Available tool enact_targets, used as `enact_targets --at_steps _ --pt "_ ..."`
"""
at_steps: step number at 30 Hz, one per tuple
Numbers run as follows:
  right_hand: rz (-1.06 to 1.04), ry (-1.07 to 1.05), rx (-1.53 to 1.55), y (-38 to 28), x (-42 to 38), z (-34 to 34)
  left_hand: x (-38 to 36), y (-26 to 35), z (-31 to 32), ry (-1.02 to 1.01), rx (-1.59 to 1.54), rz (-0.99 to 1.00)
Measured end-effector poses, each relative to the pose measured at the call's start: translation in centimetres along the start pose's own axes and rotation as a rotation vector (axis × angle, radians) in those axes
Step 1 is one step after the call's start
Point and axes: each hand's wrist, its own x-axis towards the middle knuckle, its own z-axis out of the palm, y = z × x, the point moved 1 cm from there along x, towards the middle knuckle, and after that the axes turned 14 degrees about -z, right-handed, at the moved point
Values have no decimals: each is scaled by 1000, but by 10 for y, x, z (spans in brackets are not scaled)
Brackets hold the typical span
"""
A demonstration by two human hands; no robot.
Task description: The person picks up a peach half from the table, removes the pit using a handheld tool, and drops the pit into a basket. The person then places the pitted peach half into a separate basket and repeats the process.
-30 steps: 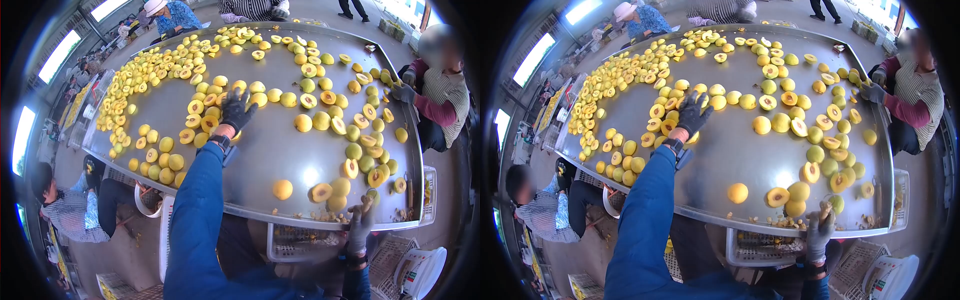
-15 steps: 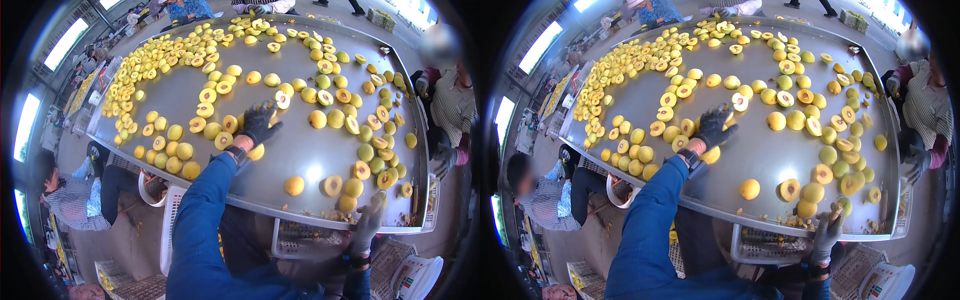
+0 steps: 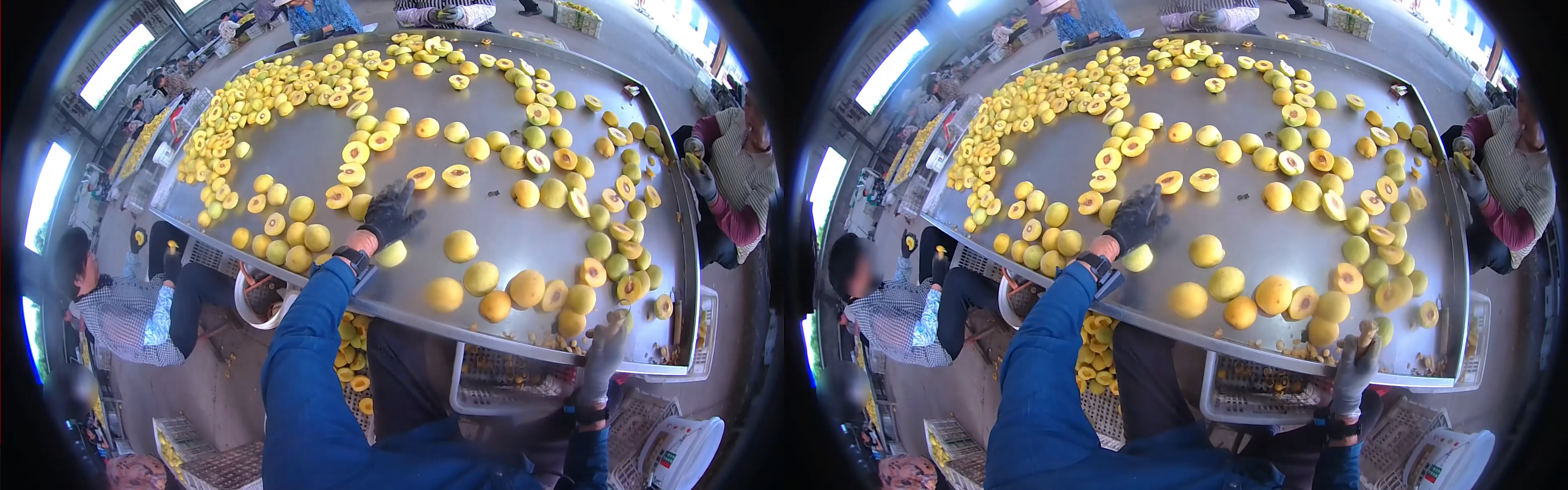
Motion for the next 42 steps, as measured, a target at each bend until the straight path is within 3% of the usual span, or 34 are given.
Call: enact_targets --at_steps 3,4,7,9,10,11,12,13,14,15,16,17,18,21,22,27,30,31,34,35,37,39,41,42 --pt "10 6 -28 3 -4 2 -12 27 -15 -417 -124 253" --pt "7 0 -38 6 -4 1 -26 33 -8 -379 -282 333" --pt "-19 -1 -54 6 -1 1 -7 19 -22 -181 -303 512" --pt "-38 -43 -77 10 -3 -2 23 -19 -28 156 -344 137" --pt "-46 -65 -81 14 -5 -3 45 -50 -23 338 -248 71" --pt "-49 -86 -72 20 -6 -4 58 -76 -21 413 88 -40" --pt "-50 -100 -71 20 -8 -5 62 -84 -35 158 147 -273" --pt "-29 -21 -5 21 -13 -3 68 -101 -26 53 124 -280" --pt "75 -26 41 17 -11 -1 69 -120 1 2 91 -241" --pt "78 25 68 21 -15 -2 73 -126 23 75 187 -228" --pt "-19 -18 -98 31 -16 -5 67 -116 25 41 253 -179" --pt "-33 -28 -257 16 -9 -5 70 -84 26 11 330 -101" --pt "41 25 -101 5 -6 -2 64 -72 31 -11 239 -25" --pt "-153 -31 -322 1 1 -4 44 -31 52 6 20 207" --pt "-141 -19 -264 1 0 -4 30 -4 57 63 -27 296" --pt "-48 23 -2 0 0 -10 -14 131 43 -94 -318 555" --pt "79 196 359 1 -3 -18 -25 188 40 -205 -465 539" --pt "135 295 477 1 -3 -24 -26 206 37 -204 -438 649" --pt "244 364 417 7 -5 -60 -25 263 13 -241 -322 928" --pt "86 433 335 18 -4 -65 -15 278 16 -256 -271 1016" --pt "204 410 302 24 -7 -84 13 322 19 -175 -313 1229" --pt "223 368 371 35 -10 -86 40 374 6 -159 -336 1138" --pt "134 349 320 38 -9 -85 60 423 -4 -101 -598 862" --pt "108 339 304 37 -8 -86 68 441 -6 79 -610 894"
